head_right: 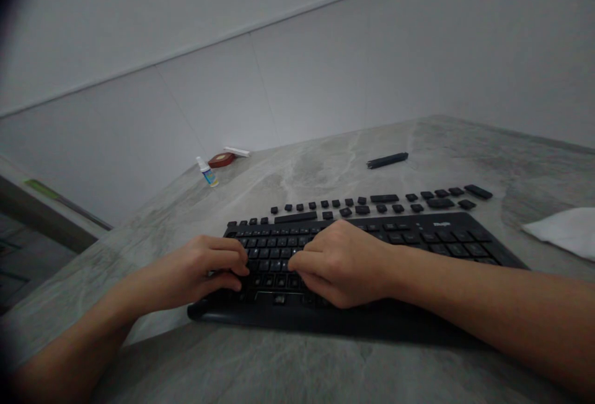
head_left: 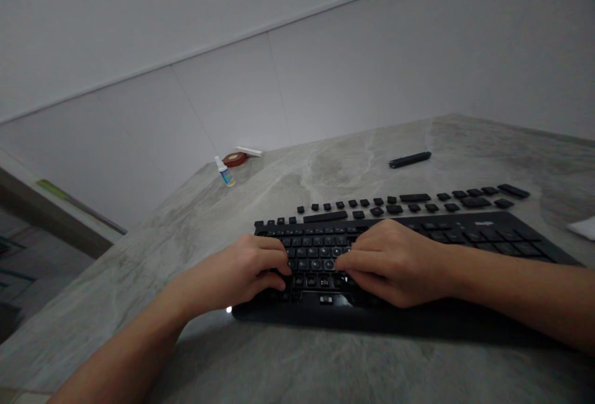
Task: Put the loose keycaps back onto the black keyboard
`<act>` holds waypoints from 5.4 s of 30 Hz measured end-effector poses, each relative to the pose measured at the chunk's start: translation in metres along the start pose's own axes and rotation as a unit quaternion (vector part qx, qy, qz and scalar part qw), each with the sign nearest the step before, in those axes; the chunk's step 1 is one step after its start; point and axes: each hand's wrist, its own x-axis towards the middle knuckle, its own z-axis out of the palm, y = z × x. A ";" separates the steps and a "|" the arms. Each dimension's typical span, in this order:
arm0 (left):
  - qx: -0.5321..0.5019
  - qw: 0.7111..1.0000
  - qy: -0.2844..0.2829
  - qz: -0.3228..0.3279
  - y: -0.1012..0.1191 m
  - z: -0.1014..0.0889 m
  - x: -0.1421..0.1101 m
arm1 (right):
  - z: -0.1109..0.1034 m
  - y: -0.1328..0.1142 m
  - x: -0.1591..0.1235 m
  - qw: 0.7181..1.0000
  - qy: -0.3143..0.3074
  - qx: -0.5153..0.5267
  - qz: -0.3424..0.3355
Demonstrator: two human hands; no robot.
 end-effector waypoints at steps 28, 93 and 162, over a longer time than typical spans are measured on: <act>0.089 0.992 -0.084 0.003 0.013 0.000 0.007 | 0.006 -0.002 0.005 1.000 -0.024 0.019 0.006; -0.030 0.996 0.043 0.079 -0.030 0.010 0.004 | 0.043 -0.020 0.048 0.998 0.002 0.026 0.065; 0.019 0.989 0.088 0.121 -0.033 0.018 0.015 | 0.014 0.023 0.050 0.985 0.070 0.017 0.160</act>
